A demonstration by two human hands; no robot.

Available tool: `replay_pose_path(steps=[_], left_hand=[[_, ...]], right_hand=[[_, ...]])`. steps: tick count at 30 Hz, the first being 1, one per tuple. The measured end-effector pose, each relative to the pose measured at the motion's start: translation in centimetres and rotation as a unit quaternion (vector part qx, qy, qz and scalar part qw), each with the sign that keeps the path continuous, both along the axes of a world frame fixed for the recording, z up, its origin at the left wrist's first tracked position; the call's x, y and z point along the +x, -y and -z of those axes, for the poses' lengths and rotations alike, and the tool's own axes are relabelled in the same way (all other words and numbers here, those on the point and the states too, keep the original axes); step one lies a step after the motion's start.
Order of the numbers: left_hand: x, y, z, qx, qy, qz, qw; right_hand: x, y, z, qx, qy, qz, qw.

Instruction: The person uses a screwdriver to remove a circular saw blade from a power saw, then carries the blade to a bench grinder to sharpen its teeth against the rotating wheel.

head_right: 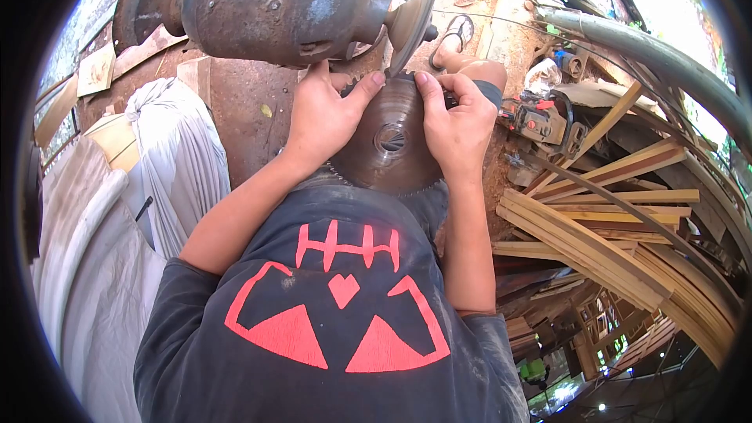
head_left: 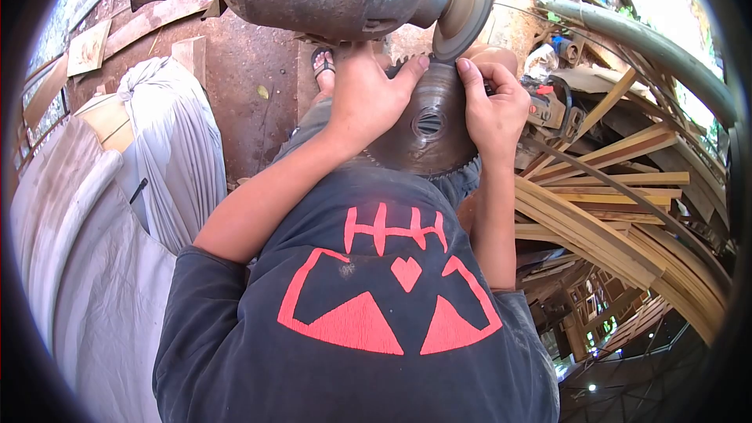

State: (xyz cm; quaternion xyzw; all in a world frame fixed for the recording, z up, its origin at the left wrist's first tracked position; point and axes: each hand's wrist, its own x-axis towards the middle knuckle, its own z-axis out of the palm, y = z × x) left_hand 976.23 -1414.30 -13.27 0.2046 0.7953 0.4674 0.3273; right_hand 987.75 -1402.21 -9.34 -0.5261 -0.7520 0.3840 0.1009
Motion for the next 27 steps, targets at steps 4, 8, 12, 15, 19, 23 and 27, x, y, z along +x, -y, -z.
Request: replay_pose_path(steps=[4,8,12,15,19,23,27], left_hand=[[0.0,0.1,0.1,-0.011,-0.025,0.009,1.0],[-0.2,0.0,-0.6,-0.025,0.026,0.004,0.999],[-0.1,0.0,-0.5,-0.029,0.033,0.003,0.999],[0.0,0.0,-0.2,-0.017,0.029,0.0,0.999],[-0.4,-0.1,-1.2,-0.044,0.066,0.007,0.997],[-0.3,-0.1,-0.9,-0.032,0.055,0.004,0.998],[0.1,0.0,-0.1,0.001,0.035,-0.009,0.999]], right_hand=[[0.1,0.0,0.1,-0.005,0.007,0.001,1.0],[0.2,0.0,0.2,-0.002,0.006,0.0,1.0],[0.3,0.0,0.3,-0.005,0.007,0.001,1.0],[0.3,0.0,0.2,-0.007,0.005,0.0,1.0],[0.3,-0.1,0.1,0.0,0.012,-0.008,1.0],[0.3,-0.2,0.3,-0.004,0.0,-0.007,1.0],[0.0,-0.2,-0.1,0.004,0.009,-0.01,1.0]])
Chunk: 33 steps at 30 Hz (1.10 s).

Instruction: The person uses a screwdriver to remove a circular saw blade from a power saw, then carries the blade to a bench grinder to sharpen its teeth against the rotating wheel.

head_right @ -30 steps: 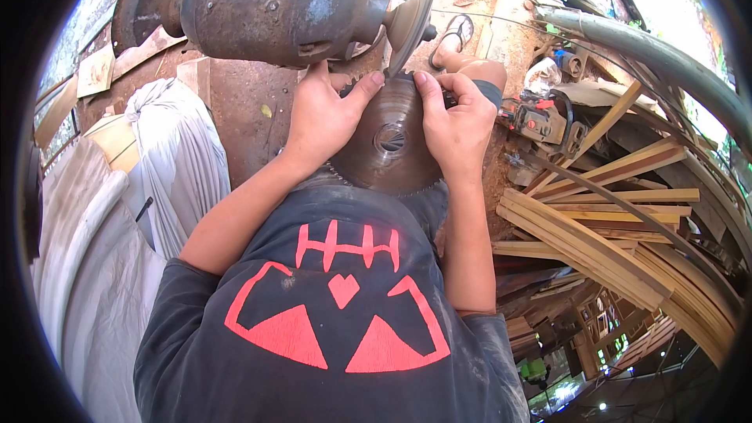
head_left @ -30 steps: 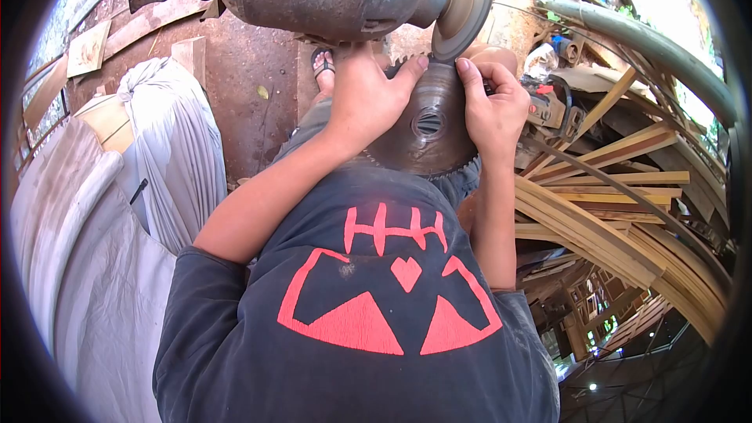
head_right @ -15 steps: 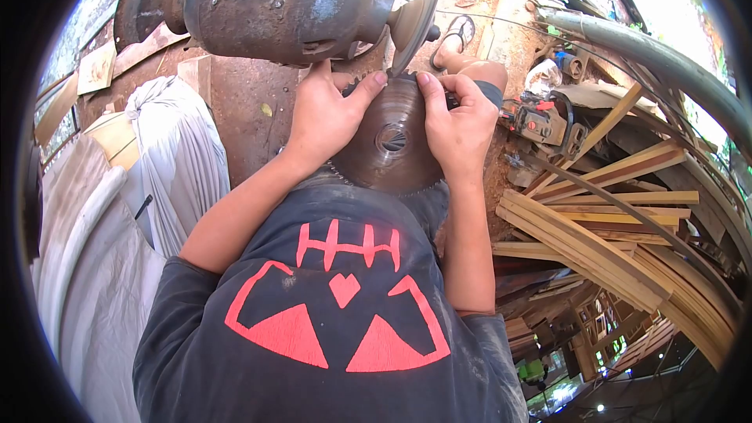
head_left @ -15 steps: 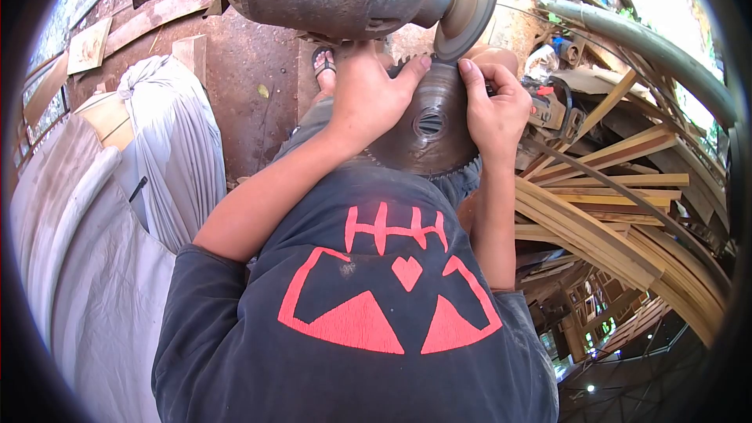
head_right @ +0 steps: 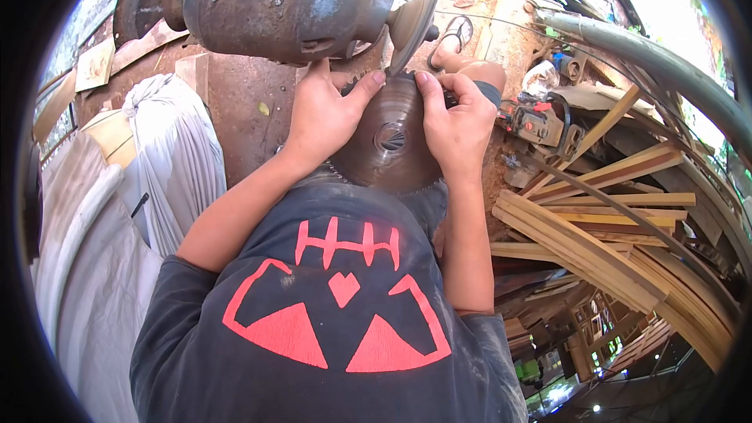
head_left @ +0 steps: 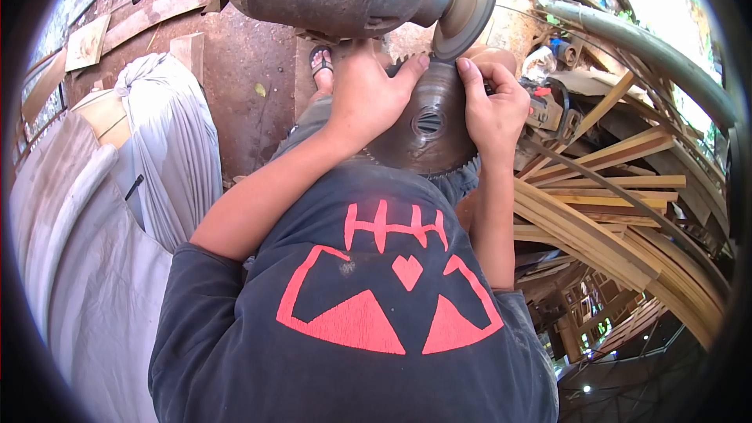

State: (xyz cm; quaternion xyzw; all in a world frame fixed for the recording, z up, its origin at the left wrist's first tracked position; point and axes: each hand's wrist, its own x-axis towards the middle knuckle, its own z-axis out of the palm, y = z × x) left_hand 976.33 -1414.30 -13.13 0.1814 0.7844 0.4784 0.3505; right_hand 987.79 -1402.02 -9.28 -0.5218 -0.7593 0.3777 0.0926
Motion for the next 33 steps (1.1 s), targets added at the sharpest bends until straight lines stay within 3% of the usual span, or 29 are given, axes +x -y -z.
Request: replay_pose_path(steps=[10,24,31,33], left_hand=[[-0.1,-0.2,-0.7,-0.034,0.008,-0.003,0.999],[0.1,-0.1,0.5,0.004,-0.055,0.003,0.998],[0.1,-0.1,0.3,0.007,-0.048,0.002,0.999],[-0.1,-0.1,-0.5,-0.022,0.001,0.006,1.0]], right_hand=[[0.1,-0.2,0.4,0.009,-0.013,-0.006,1.0],[0.0,-0.2,0.3,0.025,-0.019,-0.018,0.999],[0.0,0.0,0.1,0.011,-0.01,-0.005,1.0],[0.0,0.0,0.1,0.011,-0.003,-0.004,1.0]])
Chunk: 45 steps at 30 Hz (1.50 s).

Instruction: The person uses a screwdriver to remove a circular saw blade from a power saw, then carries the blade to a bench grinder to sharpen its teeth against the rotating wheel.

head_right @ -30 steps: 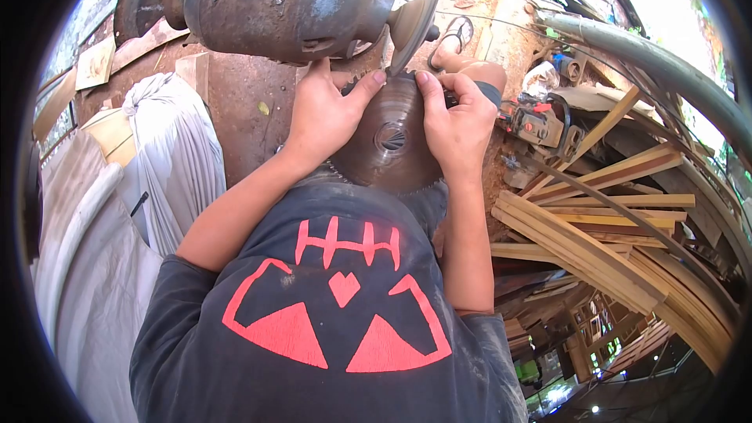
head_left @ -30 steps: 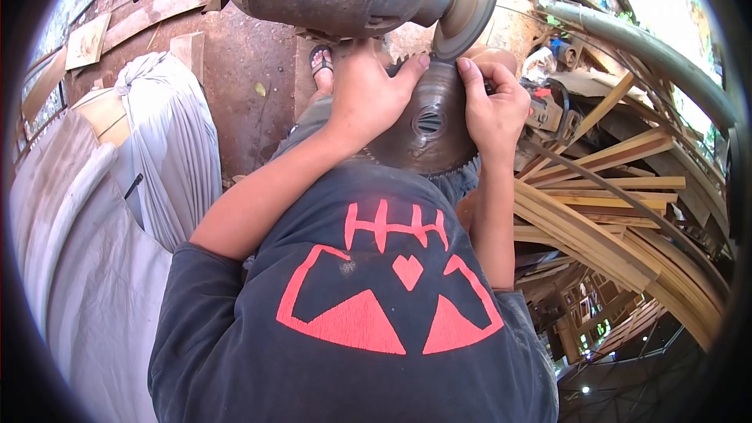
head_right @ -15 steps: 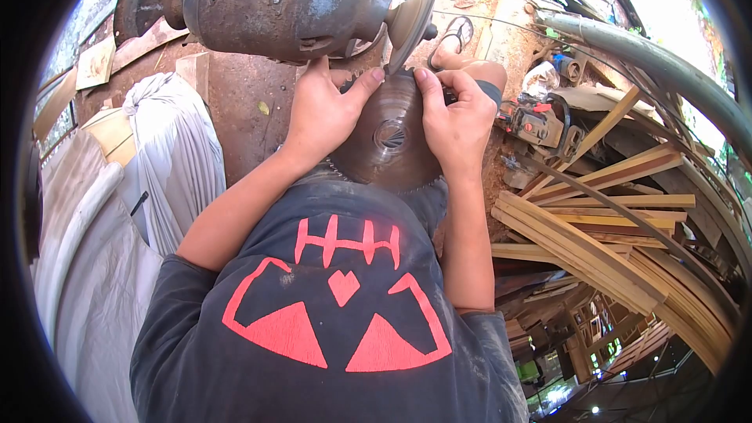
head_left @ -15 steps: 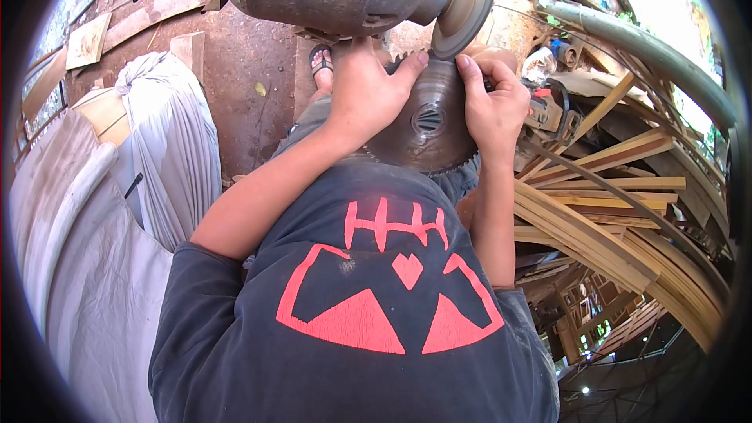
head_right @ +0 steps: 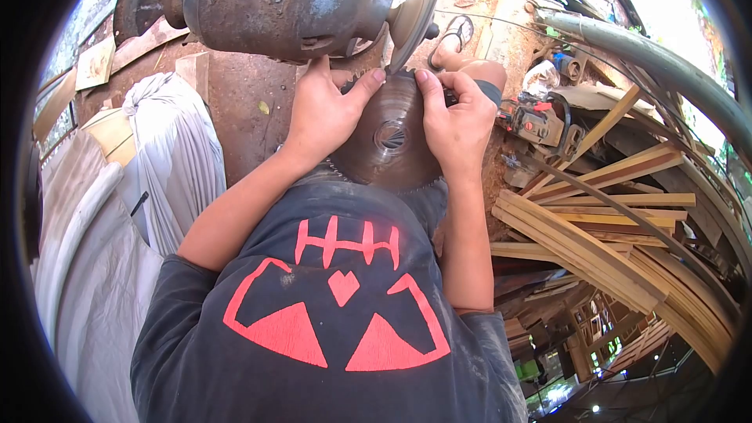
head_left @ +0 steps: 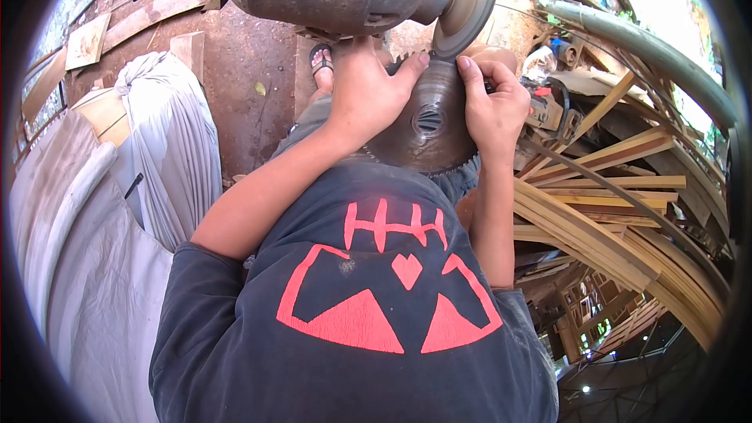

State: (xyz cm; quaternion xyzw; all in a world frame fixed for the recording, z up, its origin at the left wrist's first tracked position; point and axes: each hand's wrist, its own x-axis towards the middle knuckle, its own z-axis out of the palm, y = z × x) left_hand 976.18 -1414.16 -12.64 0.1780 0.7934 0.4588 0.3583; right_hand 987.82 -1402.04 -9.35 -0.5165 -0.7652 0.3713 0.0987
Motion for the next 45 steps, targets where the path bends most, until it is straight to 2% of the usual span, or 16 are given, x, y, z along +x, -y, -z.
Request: replay_pose_path(steps=[1,7,10,19,22,31,34,37,45], left_hand=[[-0.1,-0.1,-0.4,-0.014,0.024,0.002,1.0],[0.1,0.0,0.1,0.023,0.007,-0.009,1.0],[0.4,0.1,0.6,0.061,-0.048,-0.019,0.997],[0.0,0.0,-0.1,0.0,0.025,-0.008,1.0],[0.2,0.1,0.4,0.021,-0.011,-0.012,1.0],[0.0,-0.2,-0.2,-0.011,0.023,-0.006,1.0],[0.3,-0.2,0.5,0.031,-0.013,-0.022,0.999],[0.0,-0.2,0.0,-0.005,0.015,-0.005,1.0],[0.5,0.0,1.0,0.046,-0.037,-0.018,0.998]], right_hand=[[0.0,0.0,0.0,0.001,0.003,0.0,1.0],[0.2,-0.1,0.3,0.008,-0.003,-0.003,1.0],[0.1,0.0,0.1,0.004,0.001,0.0,1.0],[0.1,-0.1,0.1,0.002,0.005,-0.002,1.0],[0.1,-0.1,0.1,0.0,0.008,-0.002,1.0],[-0.1,-0.2,0.0,0.022,-0.003,-0.012,1.0],[-0.2,-0.3,0.0,0.018,-0.006,-0.013,1.0],[-0.1,-0.4,0.3,0.021,-0.015,-0.016,1.0],[0.1,-0.3,0.4,0.018,-0.025,-0.014,0.999]])
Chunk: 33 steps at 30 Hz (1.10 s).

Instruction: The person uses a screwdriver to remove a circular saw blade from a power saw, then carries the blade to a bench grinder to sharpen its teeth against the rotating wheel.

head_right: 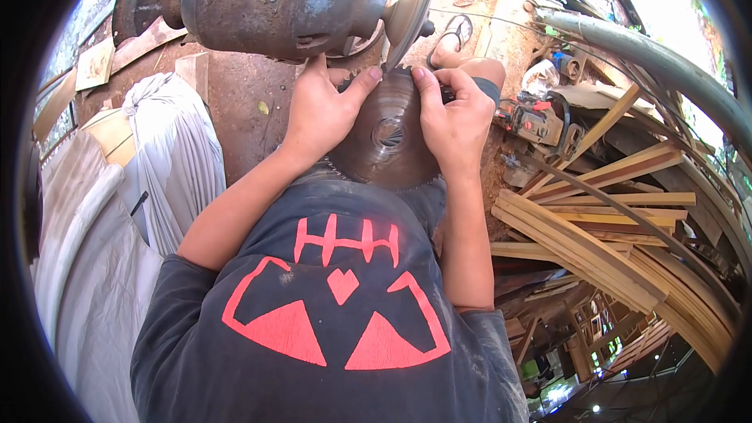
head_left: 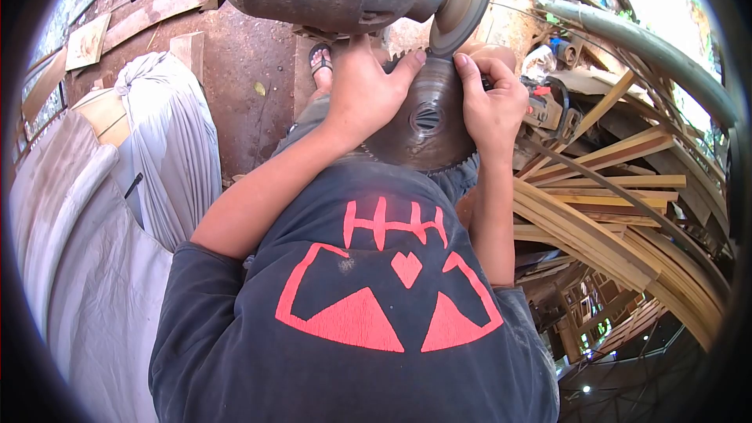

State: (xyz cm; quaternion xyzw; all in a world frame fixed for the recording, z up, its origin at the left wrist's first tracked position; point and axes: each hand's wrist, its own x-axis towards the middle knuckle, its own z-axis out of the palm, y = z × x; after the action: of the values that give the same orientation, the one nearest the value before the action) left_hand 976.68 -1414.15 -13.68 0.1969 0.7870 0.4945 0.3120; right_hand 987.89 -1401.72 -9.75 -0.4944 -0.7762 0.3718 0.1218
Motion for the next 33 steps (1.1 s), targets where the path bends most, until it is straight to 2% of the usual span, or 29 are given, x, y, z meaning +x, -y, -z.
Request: replay_pose_path(steps=[10,13,22,33], left_hand=[[-0.5,-0.1,-1.1,-0.041,0.066,0.012,0.997],[-0.4,0.0,-0.8,-0.034,0.033,0.01,0.999],[-0.7,-0.2,-1.5,-0.057,0.077,0.015,0.995],[-0.3,0.0,-0.8,-0.034,0.07,0.009,0.997]], right_hand=[[-0.1,0.2,-0.1,-0.003,0.008,0.01,1.0],[-0.1,0.2,-0.1,0.003,0.011,0.008,1.0],[-0.1,0.1,-0.1,0.011,0.016,0.003,1.0],[0.1,0.1,0.1,0.005,0.006,0.003,1.0]])
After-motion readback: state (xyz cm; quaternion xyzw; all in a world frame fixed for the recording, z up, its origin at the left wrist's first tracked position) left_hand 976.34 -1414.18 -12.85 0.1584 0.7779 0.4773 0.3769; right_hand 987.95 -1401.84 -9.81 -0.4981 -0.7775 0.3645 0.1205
